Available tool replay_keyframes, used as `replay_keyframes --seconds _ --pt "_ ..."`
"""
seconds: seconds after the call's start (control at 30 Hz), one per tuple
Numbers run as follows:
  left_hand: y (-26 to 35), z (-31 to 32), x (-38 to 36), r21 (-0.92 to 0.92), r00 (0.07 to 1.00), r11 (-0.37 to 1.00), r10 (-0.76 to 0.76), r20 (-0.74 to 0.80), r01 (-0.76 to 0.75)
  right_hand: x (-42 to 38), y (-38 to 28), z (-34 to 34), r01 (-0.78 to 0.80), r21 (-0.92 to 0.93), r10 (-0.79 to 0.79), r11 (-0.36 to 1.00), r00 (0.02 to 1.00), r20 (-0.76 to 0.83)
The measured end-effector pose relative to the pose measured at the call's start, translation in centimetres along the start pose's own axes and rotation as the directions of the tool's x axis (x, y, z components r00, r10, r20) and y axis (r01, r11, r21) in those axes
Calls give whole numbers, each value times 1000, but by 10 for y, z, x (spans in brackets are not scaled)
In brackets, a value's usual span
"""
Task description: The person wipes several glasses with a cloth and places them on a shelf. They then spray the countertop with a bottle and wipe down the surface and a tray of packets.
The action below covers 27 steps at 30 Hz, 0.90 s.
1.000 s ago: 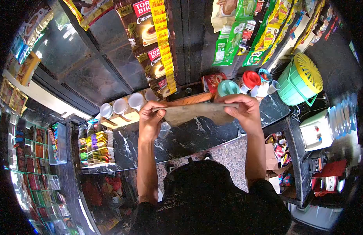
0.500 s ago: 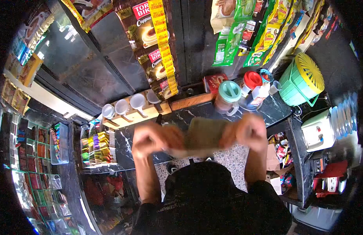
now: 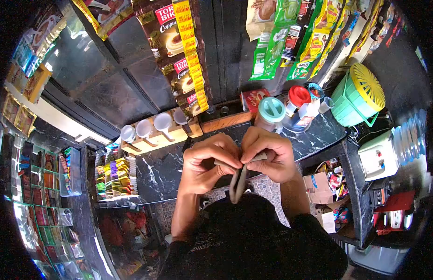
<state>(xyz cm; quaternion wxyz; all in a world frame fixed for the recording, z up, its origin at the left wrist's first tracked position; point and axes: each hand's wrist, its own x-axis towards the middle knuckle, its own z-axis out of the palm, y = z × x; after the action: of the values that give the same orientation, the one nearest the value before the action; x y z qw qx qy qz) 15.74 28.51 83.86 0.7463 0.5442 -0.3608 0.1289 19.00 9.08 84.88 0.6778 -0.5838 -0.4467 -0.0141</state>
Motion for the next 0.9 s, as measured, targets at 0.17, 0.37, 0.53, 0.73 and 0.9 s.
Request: replay_keyframes --seconds 0.17,0.37,0.53,0.73,0.9 --pt "-2 -1 -3 -30 994 994 -104 -42 103 -3 10 3 -2 107 6 994 999 -32" --pt "-3 -3 -3 21 992 993 -113 -48 114 -5 16 2 -104 232 116 967 992 -40" --pt "-6 -7 2 99 995 991 -87 -44 91 -1 21 0 -95 160 105 983 993 -56" --pt "-11 -14 12 253 996 967 15 93 -38 5 32 3 -110 241 136 964 986 -96" --pt "-14 -12 3 70 999 997 -28 47 24 -1 36 2 -190 242 224 951 967 -121"
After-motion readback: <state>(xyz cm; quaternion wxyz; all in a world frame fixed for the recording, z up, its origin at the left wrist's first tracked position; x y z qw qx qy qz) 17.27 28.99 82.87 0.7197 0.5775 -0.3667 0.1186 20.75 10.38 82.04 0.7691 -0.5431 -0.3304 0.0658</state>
